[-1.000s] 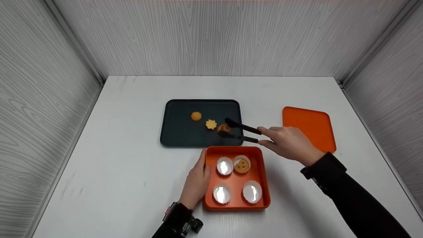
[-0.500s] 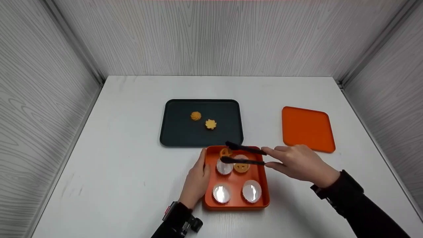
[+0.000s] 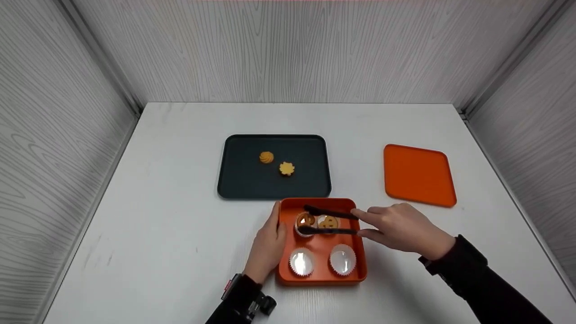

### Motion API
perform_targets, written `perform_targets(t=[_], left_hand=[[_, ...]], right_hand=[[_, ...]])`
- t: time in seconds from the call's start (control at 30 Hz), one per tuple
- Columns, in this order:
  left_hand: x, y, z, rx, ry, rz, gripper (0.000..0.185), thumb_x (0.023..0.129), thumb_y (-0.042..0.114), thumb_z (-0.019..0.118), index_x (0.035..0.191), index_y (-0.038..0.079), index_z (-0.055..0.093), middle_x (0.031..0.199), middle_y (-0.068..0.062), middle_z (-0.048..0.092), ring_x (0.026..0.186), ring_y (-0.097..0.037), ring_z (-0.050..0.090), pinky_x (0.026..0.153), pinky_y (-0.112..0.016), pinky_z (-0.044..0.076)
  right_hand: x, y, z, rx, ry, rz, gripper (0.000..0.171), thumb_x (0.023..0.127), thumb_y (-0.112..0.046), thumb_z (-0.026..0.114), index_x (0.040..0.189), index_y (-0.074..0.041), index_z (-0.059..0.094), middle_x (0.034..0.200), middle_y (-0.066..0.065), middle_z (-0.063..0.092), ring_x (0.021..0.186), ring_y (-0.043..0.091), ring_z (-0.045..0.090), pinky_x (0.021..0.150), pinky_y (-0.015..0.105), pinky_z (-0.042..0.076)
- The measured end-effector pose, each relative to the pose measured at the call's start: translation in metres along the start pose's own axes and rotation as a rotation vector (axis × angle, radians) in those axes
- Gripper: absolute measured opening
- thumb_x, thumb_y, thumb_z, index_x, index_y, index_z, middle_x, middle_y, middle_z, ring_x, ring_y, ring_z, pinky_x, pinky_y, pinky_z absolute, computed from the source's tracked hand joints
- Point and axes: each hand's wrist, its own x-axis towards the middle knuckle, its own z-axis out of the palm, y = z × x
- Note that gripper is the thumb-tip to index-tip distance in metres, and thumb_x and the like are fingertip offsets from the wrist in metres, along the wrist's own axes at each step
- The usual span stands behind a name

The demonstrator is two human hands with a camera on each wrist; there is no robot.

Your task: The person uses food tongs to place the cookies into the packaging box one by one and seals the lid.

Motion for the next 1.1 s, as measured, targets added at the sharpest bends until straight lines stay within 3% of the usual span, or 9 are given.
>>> perform_targets(t=[0.3, 1.1], left_hand=[[0.0004, -0.0003, -0.0002, -0.002, -0.01, 0.005, 0.059, 0.108, 0.019, 0.044, 0.163, 0.007, 0.025, 0.162, -0.01, 0.039, 0.147, -0.027, 0.041, 0.12, -0.048, 0.035], [-0.0014, 0.001, -0.001, -0.013, -0.009, 0.004, 0.06, 0.108, 0.019, 0.044, 0.163, 0.008, 0.024, 0.161, -0.012, 0.04, 0.146, -0.029, 0.042, 0.119, -0.049, 0.035]], right_hand=[[0.0012, 0.0004, 0.0036, -0.038, 0.017, -0.008, 0.048, 0.089, -0.032, 0.08, 0.13, -0.009, 0.07, 0.073, -0.001, 0.064, 0.048, 0.005, 0.04, 0.049, 0.017, 0.038], [0.0054, -0.0005, 0.0082, -0.011, -0.031, 0.063, 0.051, 0.089, -0.033, 0.08, 0.133, -0.011, 0.069, 0.075, 0.001, 0.065, 0.049, 0.005, 0.041, 0.05, 0.018, 0.041]])
